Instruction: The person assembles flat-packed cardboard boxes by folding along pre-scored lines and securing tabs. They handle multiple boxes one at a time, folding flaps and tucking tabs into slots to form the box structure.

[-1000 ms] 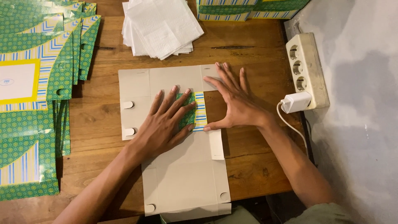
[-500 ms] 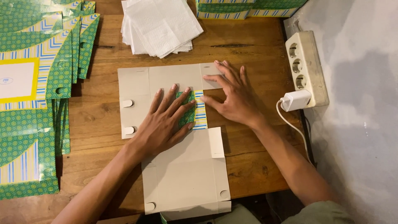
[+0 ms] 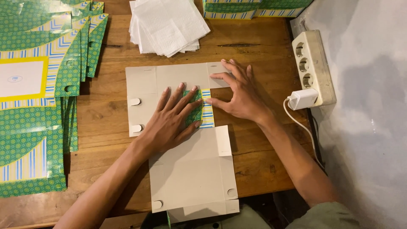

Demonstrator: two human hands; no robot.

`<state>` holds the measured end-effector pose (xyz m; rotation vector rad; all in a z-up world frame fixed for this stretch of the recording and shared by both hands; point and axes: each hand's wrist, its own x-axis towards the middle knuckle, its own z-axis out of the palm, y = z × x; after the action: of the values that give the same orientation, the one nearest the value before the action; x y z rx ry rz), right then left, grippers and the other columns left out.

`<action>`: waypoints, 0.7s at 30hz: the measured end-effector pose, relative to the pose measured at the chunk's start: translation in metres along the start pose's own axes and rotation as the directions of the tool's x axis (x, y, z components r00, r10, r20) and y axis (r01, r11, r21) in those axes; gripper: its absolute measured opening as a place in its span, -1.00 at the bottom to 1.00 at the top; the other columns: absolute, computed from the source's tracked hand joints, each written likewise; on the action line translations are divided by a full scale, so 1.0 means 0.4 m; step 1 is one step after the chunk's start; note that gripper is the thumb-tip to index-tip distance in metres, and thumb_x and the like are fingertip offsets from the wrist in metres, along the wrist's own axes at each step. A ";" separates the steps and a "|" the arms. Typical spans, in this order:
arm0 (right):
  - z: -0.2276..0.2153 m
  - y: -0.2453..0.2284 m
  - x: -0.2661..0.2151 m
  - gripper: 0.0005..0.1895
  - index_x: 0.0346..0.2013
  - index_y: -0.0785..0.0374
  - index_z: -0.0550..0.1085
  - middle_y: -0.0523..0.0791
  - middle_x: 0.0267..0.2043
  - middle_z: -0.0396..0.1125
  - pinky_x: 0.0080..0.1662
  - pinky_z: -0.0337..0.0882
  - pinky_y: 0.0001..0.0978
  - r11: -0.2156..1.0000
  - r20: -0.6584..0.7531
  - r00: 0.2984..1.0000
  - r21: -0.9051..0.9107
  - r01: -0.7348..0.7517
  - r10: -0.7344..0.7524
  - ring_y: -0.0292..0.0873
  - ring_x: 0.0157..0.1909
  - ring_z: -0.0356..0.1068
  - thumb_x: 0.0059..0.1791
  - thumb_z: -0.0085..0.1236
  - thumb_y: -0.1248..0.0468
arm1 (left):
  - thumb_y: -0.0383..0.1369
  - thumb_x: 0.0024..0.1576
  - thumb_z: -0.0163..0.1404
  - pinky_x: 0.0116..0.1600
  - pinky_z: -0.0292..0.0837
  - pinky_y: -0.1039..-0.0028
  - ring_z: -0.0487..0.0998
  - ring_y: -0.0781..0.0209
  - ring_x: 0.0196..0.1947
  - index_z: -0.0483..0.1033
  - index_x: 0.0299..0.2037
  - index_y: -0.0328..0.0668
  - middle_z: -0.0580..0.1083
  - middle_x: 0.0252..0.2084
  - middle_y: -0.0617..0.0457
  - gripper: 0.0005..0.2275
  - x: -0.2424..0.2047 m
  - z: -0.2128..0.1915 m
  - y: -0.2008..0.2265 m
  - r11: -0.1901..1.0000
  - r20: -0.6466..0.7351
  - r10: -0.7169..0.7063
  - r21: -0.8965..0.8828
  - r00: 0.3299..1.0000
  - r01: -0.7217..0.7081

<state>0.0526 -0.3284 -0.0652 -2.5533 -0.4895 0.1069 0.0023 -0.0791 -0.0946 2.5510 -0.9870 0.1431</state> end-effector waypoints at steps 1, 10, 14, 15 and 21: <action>-0.010 -0.005 -0.002 -0.33 0.19 -0.08 0.41 0.01 0.45 0.03 0.35 -0.28 0.55 1.000 -0.001 1.000 -0.001 0.002 -0.002 0.24 0.53 -0.12 -0.14 0.34 -0.18 | 0.02 0.29 -0.24 0.48 -0.27 -0.11 -0.06 -0.22 0.54 0.27 0.38 0.04 0.15 0.51 -0.08 -0.50 0.000 -0.001 0.001 1.000 -0.002 0.000 0.001 1.000 0.000; -0.053 -0.033 -0.014 0.24 0.36 0.04 0.20 0.15 0.53 -0.17 0.37 -0.40 0.51 0.994 0.196 0.980 -0.087 0.064 -0.046 0.28 0.56 -0.30 -0.44 0.45 -0.40 | 0.02 0.28 -0.22 0.48 -0.27 -0.12 -0.06 -0.23 0.54 0.27 0.37 0.08 0.16 0.50 -0.06 -0.51 0.005 -0.001 -0.003 0.998 0.017 -0.034 -0.061 0.999 0.035; -0.050 -0.035 -0.010 0.24 0.37 0.02 0.19 0.14 0.51 -0.16 0.35 -0.40 0.53 0.994 0.206 0.978 -0.092 0.054 -0.034 0.27 0.56 -0.31 -0.44 0.46 -0.39 | -0.03 0.21 -0.08 0.47 -0.29 -0.18 0.00 -0.32 0.51 0.37 0.30 0.01 0.21 0.47 -0.15 -0.52 0.007 -0.015 -0.048 0.941 0.024 -0.035 -0.337 0.999 0.041; -0.051 -0.036 -0.008 0.21 0.35 0.01 0.21 0.13 0.50 -0.13 0.35 -0.36 0.56 0.994 0.211 0.977 -0.100 0.052 -0.030 0.28 0.56 -0.30 -0.42 0.44 -0.40 | -0.05 0.19 -0.02 0.46 -0.28 -0.22 0.04 -0.39 0.48 0.44 0.25 -0.04 0.24 0.44 -0.23 -0.54 0.008 -0.025 -0.064 0.873 0.033 -0.008 -0.488 0.999 0.023; -0.041 -0.038 0.006 -0.31 0.26 -0.04 0.30 0.08 0.47 -0.05 0.34 -0.28 0.56 0.994 0.180 0.983 -0.107 -0.025 0.044 0.24 0.55 -0.21 -0.08 0.23 -0.17 | -0.24 0.03 0.24 0.18 0.31 0.01 0.44 -0.27 0.20 0.41 0.23 -0.10 0.41 0.21 -0.15 -0.47 -0.044 -0.126 -0.230 0.979 -0.185 -0.141 -0.169 0.973 0.109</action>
<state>0.0527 -0.3235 -0.0433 -2.6689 -0.5320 0.3379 0.0527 0.0140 -0.0829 2.3920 -0.7302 0.2648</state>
